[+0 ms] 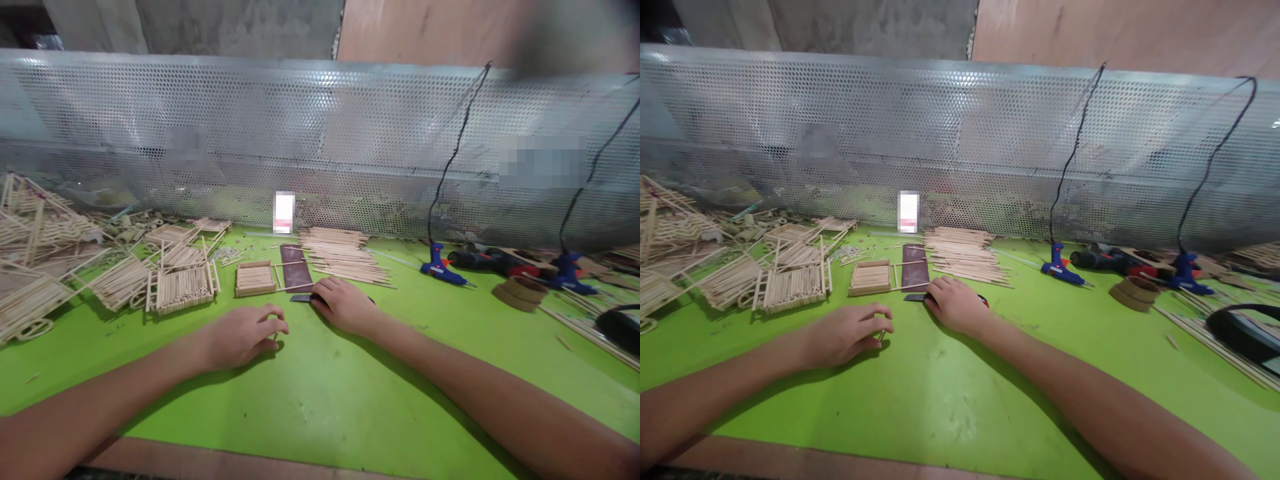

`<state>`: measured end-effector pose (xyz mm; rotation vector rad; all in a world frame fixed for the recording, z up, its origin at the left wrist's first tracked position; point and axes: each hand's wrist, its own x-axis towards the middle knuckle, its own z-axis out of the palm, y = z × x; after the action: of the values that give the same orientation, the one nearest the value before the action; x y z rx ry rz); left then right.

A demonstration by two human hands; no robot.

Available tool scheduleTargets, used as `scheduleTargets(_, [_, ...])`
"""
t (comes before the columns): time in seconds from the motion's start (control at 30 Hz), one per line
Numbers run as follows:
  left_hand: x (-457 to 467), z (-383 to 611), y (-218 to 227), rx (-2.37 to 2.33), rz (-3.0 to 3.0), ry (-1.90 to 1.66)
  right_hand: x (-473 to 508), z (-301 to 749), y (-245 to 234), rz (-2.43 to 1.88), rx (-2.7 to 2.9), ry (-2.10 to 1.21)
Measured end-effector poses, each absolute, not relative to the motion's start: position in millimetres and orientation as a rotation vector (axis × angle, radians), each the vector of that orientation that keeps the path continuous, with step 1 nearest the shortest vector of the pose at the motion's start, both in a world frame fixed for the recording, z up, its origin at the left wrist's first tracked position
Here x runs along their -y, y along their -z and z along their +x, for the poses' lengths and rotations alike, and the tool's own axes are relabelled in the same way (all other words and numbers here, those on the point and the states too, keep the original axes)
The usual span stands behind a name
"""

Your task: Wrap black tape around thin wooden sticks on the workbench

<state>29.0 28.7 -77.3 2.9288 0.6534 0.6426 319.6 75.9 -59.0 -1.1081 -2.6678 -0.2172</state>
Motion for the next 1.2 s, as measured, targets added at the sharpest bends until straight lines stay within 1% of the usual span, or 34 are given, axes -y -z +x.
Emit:
scheduleTargets(0.4, [-28,29,73,-0.649,2.982,-0.596,-76,320,59,-1.145,2.665,0.217])
scheduleTargets(0.63, [-30,26,71,-0.654,3.0,-0.557,-72,315,53,-1.367,2.649,0.171])
scheduleTargets(0.77, [-34,19,69,-0.771,2.935,-0.511,-68,315,50,-1.41,2.635,0.156])
scheduleTargets(0.87, [-37,11,66,-0.917,2.884,-0.559,-67,317,51,-1.328,2.642,0.109])
scheduleTargets(0.97, [-38,7,60,-1.069,2.797,-0.573,-68,321,54,-1.158,2.657,0.052])
scheduleTargets(1.1, [-35,9,51,-1.208,2.658,-0.412,-67,323,58,-0.942,2.632,0.091])
scheduleTargets(1.2, [-33,16,52,-1.162,2.659,-0.337,-61,320,58,-0.765,2.649,0.107])
